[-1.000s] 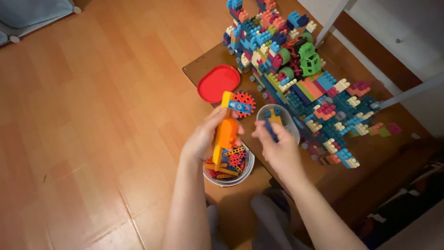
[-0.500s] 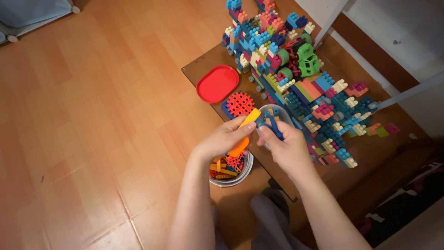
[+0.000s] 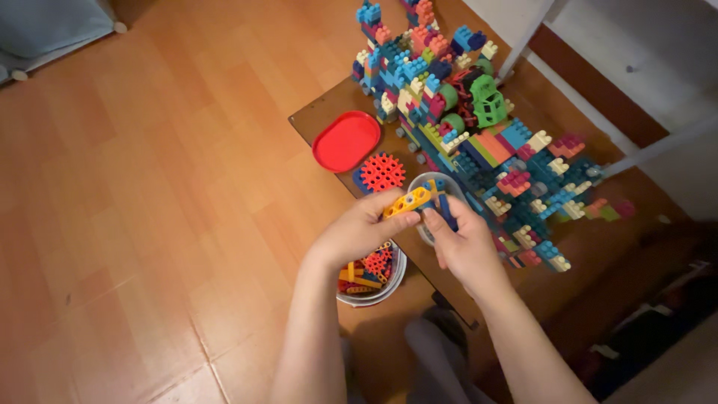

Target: The person assembles building block pieces by hand, connecting yellow, orange, and blue plastic components together above a wooden surface.

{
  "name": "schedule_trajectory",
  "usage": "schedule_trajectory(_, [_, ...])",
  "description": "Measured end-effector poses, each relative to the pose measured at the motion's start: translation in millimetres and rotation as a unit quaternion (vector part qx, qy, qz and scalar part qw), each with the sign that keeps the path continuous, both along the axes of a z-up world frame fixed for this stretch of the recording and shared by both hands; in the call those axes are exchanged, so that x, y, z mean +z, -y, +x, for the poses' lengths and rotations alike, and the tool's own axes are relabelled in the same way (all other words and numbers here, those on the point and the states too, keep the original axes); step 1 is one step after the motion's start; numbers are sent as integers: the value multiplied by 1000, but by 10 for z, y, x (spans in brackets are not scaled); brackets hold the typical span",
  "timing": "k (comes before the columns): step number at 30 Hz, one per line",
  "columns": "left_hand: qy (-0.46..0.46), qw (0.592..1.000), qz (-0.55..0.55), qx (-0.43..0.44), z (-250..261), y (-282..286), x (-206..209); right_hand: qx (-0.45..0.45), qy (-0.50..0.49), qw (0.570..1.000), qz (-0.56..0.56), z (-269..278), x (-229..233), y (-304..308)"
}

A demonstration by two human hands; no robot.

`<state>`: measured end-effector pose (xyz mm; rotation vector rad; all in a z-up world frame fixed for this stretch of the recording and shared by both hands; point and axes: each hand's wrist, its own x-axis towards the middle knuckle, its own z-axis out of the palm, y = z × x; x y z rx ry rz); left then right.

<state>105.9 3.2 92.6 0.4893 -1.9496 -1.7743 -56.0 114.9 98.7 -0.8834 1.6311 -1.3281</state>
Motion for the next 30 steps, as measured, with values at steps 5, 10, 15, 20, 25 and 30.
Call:
schedule_trajectory(5, [202, 963, -146, 102, -61, -49, 184, -72, 28, 997, -18, -17, 0, -35])
schedule_trajectory(10, [213, 951, -177, 134, -137, -93, 187, -44, 190, 979, -68, -58, -25, -87])
schedule_trajectory(15, [119, 939, -250, 206, -182, -48, 59, -18, 188, 981, -53, 51, 94, -102])
schedule_trajectory(20, [88, 952, -195, 220, -229, -44, 64, -40, 205, 978, -15, 33, 172, -102])
schedule_trajectory(25, [149, 951, -159, 219, -251, -37, 106, -27, 210, 977, 0, 12, 143, -131])
schedule_trajectory(30, [105, 970, -99, 197, -280, -22, 30, -31, 209, 977, 39, 20, 168, -150])
